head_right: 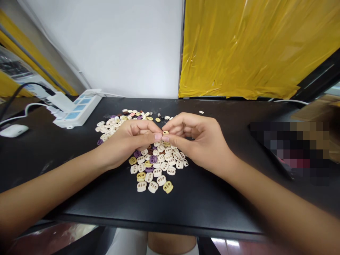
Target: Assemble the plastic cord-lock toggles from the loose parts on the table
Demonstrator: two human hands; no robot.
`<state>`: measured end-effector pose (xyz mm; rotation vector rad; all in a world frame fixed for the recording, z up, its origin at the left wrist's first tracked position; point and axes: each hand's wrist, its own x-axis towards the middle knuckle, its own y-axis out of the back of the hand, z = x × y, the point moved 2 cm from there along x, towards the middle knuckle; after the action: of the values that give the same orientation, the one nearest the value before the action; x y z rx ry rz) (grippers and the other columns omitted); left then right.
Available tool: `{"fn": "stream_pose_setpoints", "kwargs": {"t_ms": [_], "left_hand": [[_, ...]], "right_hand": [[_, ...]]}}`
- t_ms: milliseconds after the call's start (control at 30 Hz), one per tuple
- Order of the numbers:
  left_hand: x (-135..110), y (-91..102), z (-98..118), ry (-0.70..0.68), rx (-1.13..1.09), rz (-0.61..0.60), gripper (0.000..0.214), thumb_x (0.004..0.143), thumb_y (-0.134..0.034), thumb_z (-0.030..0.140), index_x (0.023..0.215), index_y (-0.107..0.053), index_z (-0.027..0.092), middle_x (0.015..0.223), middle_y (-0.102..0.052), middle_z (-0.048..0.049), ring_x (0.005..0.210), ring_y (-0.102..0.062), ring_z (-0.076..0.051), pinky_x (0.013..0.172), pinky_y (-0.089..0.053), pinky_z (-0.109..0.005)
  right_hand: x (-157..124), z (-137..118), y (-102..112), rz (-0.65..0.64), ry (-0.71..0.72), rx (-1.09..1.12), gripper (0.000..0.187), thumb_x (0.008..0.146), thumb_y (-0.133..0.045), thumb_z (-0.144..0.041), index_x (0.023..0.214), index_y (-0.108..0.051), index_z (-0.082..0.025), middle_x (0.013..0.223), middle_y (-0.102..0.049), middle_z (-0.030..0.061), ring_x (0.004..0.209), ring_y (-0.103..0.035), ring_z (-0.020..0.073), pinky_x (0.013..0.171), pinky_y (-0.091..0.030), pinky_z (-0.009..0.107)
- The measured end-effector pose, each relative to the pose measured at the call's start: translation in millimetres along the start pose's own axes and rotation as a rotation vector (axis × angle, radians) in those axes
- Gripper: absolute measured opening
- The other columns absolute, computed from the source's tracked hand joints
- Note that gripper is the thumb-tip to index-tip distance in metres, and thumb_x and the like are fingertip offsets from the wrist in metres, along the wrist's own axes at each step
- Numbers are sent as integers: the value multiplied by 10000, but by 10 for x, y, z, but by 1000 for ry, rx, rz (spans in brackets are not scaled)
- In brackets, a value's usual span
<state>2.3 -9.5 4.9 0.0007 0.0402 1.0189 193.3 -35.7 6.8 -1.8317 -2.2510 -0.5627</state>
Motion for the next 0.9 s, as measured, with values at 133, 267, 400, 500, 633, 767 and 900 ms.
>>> {"fn": "stream_pose_setpoints", "kwargs": {"t_ms": [133, 267, 400, 500, 633, 767, 900], "left_hand": [[0, 11, -9, 4, -18, -40, 233, 791, -850, 378, 793, -739, 173, 537, -494, 66, 480, -315, -57, 469, -206, -232], [5, 19, -16, 33, -37, -50, 264, 797, -843, 406, 786, -721, 172, 528, -469, 68, 474, -293, -59, 465, -161, -245], [11, 17, -12, 32, -50, -49, 271, 798, -841, 396, 775, -699, 167, 513, -393, 82, 473, -249, -58, 470, -140, -247], [11, 15, -9, 30, -34, -39, 285, 815, -823, 428, 799, -699, 172, 520, -394, 80, 475, -243, -63, 470, -142, -250], [16, 21, -18, 48, -8, -26, 272, 819, -811, 423, 840, -703, 175, 551, -414, 70, 486, -244, -69, 479, -133, -260], [28, 35, -19, 61, -44, 11, 233, 908, -633, 358, 842, -707, 147, 584, -296, 69, 514, -208, -85, 503, -133, -271], [32, 45, 23, 69, -34, 44, 237, 807, -498, 241, 824, -703, 124, 623, -371, 27, 545, -271, -109, 525, -208, -279]], "right_hand": [[29, -32, -10, 16, -56, 45, 238, 690, -936, -339, 823, -764, -240, 670, -718, -17, 586, -655, 143, 546, -548, 290], [59, -34, -9, -16, -98, 71, 269, 671, -941, -381, 803, -764, -227, 619, -702, -24, 526, -635, 129, 505, -542, 281], [76, -21, 7, -21, -146, 116, 253, 693, -930, -366, 840, -784, -221, 627, -719, -15, 531, -649, 126, 539, -571, 282], [80, 2, 24, -13, -194, 125, 258, 704, -924, -351, 868, -793, -202, 674, -738, 3, 564, -674, 134, 578, -599, 296], [80, 51, 41, -16, -271, 158, 255, 732, -902, -333, 910, -789, -191, 691, -747, 11, 597, -700, 144, 613, -620, 296], [91, 71, 44, -24, -348, 221, 230, 721, -907, -306, 863, -763, -195, 706, -756, 17, 619, -710, 140, 635, -619, 276], [103, 75, 50, -26, -371, 259, 214, 728, -900, -307, 818, -737, -200, 781, -781, 44, 654, -721, 151, 674, -623, 296]]}}
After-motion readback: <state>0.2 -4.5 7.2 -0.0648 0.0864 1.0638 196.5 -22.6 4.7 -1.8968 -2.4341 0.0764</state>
